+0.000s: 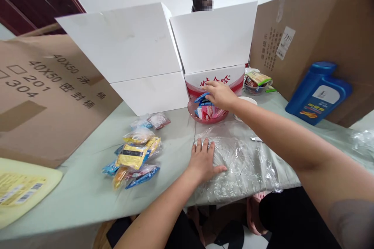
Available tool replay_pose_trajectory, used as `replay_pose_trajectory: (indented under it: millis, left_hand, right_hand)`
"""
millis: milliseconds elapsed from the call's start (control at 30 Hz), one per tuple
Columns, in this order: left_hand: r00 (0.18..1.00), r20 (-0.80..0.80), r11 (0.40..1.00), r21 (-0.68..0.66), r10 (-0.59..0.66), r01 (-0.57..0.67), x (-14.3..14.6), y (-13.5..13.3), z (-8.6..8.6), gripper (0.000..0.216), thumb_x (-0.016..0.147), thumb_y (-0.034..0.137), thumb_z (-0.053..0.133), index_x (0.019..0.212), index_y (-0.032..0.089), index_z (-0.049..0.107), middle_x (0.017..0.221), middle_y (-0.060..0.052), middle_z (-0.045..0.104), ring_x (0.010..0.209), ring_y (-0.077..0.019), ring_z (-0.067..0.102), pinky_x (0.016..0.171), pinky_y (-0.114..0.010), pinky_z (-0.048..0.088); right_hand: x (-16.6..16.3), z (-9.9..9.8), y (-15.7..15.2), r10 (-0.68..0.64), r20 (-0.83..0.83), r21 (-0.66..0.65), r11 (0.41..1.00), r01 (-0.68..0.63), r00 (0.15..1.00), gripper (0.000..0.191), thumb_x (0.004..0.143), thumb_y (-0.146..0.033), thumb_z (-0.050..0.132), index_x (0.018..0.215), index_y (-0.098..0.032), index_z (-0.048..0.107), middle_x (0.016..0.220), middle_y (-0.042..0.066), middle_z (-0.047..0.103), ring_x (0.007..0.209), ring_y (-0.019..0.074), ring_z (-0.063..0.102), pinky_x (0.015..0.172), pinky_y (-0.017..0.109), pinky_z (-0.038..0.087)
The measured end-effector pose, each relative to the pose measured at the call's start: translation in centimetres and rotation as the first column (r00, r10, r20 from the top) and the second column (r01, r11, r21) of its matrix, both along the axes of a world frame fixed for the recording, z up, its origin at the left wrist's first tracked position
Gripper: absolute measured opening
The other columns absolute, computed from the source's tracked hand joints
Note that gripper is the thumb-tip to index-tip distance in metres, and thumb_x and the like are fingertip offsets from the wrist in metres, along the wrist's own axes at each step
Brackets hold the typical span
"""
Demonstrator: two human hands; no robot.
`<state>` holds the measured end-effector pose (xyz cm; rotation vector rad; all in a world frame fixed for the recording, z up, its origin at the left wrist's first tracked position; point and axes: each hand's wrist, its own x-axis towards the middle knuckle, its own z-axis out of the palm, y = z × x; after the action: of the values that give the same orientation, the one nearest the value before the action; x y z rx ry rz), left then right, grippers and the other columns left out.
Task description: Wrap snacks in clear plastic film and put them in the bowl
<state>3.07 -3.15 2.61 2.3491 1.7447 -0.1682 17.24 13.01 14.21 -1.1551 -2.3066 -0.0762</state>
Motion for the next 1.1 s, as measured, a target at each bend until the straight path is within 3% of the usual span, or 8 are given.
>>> replay_pose_trajectory:
  millis: [133, 233, 433, 567, 667, 900, 1000, 1100]
  left_hand:
    - [1.000, 0.001, 0.999, 0.032, -0.010, 0.010, -0.1, -0.1, -0.5, 0.105, 0.075, 0.080, 0.048, 0.151, 0.011, 0.027, 0.159, -0.020, 0.017, 0.146, -0.0437, 0.009, 0.116, -0.057, 0.014]
    - [1.000, 0.001, 0.999, 0.046, -0.002, 0.002, -0.2, -0.1, -0.6, 0.104, 0.075, 0.079, 0.049, 0.151, 0.011, 0.028, 0.159, -0.019, 0.018, 0.146, -0.0435, 0.010, 0.116, -0.056, 0.016]
    - [0.999, -0.013, 0.997, 0.060, 0.044, -0.043, -1.0, -0.3, 0.1, 0.100, 0.074, 0.076, 0.055, 0.149, 0.014, 0.033, 0.157, -0.019, 0.024, 0.144, -0.0447, 0.017, 0.112, -0.054, 0.026]
    - [0.998, -0.044, 0.995, 0.090, 0.055, -0.051, -1.6, 0.0, 1.0, 0.091, 0.075, 0.074, 0.055, 0.146, 0.020, 0.039, 0.157, -0.016, 0.027, 0.140, -0.0416, 0.029, 0.107, -0.052, 0.033]
    - [0.996, -0.060, 0.988, 0.138, 0.071, -0.063, -2.7, 1.0, 1.3, 0.075, 0.084, 0.069, 0.047, 0.143, 0.022, 0.043, 0.154, -0.015, 0.034, 0.134, -0.0374, 0.038, 0.104, -0.051, 0.036]
    - [0.919, -0.032, 0.836, 0.429, 0.392, -0.342, -6.1, 3.7, 0.7, 0.054, 0.089, 0.045, 0.052, 0.132, 0.014, 0.055, 0.152, -0.020, 0.033, 0.133, -0.0442, 0.033, 0.101, -0.055, 0.037]
    - [0.965, 0.121, 0.828, 0.495, 0.234, -0.263, -5.7, 2.7, 2.0, 0.037, 0.089, 0.034, 0.052, 0.118, 0.014, 0.062, 0.132, -0.018, 0.051, 0.124, -0.0357, 0.044, 0.102, -0.047, 0.038]
    - [0.954, 0.284, 0.966, 0.258, -0.093, 0.018, -4.4, 0.3, 4.1, 0.018, 0.088, 0.034, 0.054, 0.089, 0.020, 0.064, 0.099, -0.007, 0.062, 0.101, -0.0238, 0.055, 0.091, -0.035, 0.045]
  right_hand:
    - [-0.9, 1.2, -1.2, 0.061, -0.021, 0.019, 0.998, -0.060, 0.998, 0.031, 0.091, -0.022, 0.049, 0.116, -0.015, 0.066, 0.123, 0.012, 0.062, 0.112, 0.0259, 0.055, 0.095, 0.039, 0.042]
    - [0.9, 0.0, -4.8, 0.144, 0.004, -0.055, 0.988, -0.143, 0.990, 0.024, 0.091, -0.022, 0.049, 0.103, -0.016, 0.069, 0.103, 0.009, 0.070, 0.098, 0.0220, 0.061, 0.085, 0.034, 0.044]
    - [7.0, -7.3, -10.4, 0.151, 0.221, -0.371, 0.927, -0.060, 0.964, 0.033, 0.090, -0.027, 0.055, 0.120, -0.016, 0.064, 0.118, 0.012, 0.067, 0.107, 0.0250, 0.061, 0.092, 0.036, 0.045]
    - [9.7, -12.1, -10.8, -0.005, 0.362, -0.338, 0.931, 0.136, 0.932, 0.070, 0.086, -0.054, 0.058, 0.143, -0.016, 0.045, 0.151, 0.017, 0.039, 0.138, 0.0368, 0.034, 0.109, 0.050, 0.031]
    - [10.4, -13.5, -10.6, -0.059, 0.410, -0.313, 0.928, 0.201, 0.910, 0.082, 0.086, -0.068, 0.047, 0.148, -0.016, 0.037, 0.156, 0.016, 0.028, 0.142, 0.0400, 0.023, 0.112, 0.056, 0.023]
    - [11.1, -12.5, -11.0, -0.043, 0.320, -0.259, 0.957, 0.132, 0.946, 0.064, 0.091, -0.058, 0.048, 0.139, -0.016, 0.049, 0.150, 0.018, 0.039, 0.139, 0.0381, 0.031, 0.110, 0.056, 0.027]
    - [11.6, -10.2, -12.5, 0.084, 0.110, -0.266, 0.963, -0.052, 0.990, 0.050, 0.093, -0.053, 0.048, 0.127, -0.018, 0.058, 0.131, 0.017, 0.057, 0.125, 0.0316, 0.048, 0.102, 0.049, 0.039]
    - [11.7, -7.6, -14.9, 0.373, -0.004, -0.441, 0.832, -0.336, 0.928, 0.047, 0.083, -0.055, 0.063, 0.113, -0.018, 0.064, 0.107, 0.011, 0.064, 0.102, 0.0250, 0.058, 0.089, 0.038, 0.046]
